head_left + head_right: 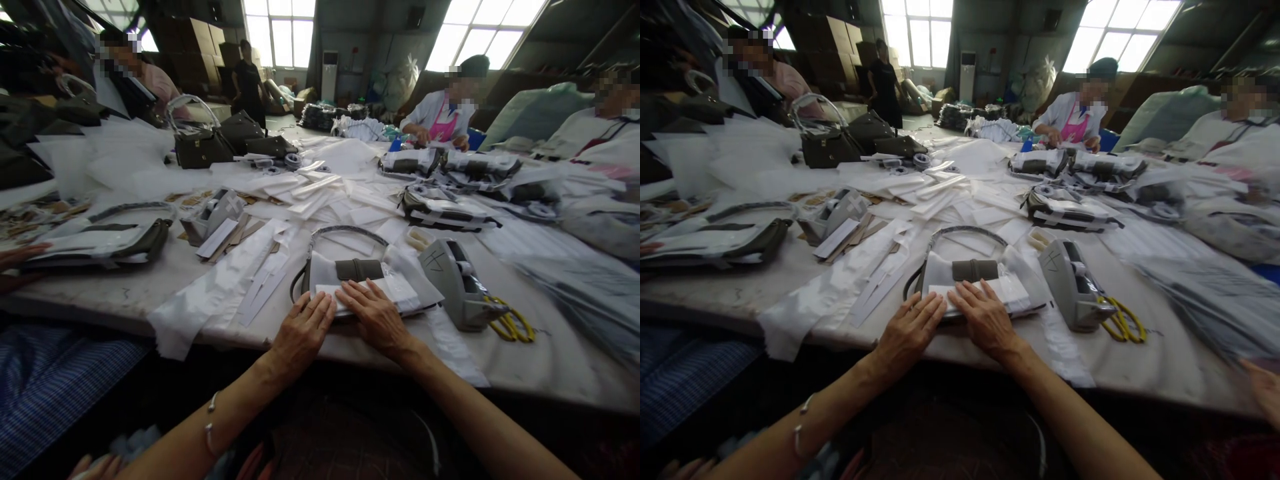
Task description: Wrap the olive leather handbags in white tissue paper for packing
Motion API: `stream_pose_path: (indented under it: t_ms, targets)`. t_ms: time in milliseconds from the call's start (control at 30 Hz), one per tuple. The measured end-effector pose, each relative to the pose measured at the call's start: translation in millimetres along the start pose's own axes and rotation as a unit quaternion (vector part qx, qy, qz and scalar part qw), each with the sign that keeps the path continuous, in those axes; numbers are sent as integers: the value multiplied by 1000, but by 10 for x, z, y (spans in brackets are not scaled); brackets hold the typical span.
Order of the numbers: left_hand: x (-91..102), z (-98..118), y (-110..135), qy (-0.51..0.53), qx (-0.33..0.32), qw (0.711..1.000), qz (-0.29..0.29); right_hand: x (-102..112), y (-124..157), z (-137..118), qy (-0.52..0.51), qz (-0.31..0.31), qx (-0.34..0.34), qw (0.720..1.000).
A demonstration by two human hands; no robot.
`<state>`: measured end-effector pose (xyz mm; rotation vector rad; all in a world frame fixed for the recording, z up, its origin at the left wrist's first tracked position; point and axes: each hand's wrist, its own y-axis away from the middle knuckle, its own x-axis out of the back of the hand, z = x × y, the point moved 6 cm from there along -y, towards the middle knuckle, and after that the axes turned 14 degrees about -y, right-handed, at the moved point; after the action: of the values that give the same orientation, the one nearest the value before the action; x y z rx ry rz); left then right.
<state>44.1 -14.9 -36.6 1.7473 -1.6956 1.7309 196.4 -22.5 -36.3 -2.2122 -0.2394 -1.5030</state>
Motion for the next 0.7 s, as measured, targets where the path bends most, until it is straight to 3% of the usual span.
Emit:
stream_pose_path:
  t_ms: [267,500,700]
  targets:
    - [-88,151,-124,-115,-9,990,-87,-35,1,-13,28,14,7,1000]
    - [-36,15,-197,-60,-1,997,-54,9,-24,-79,57,48,14,997]
    - [40,-107,-320,-8,5,997,-73,41,-79,-108,95,97,25,990]
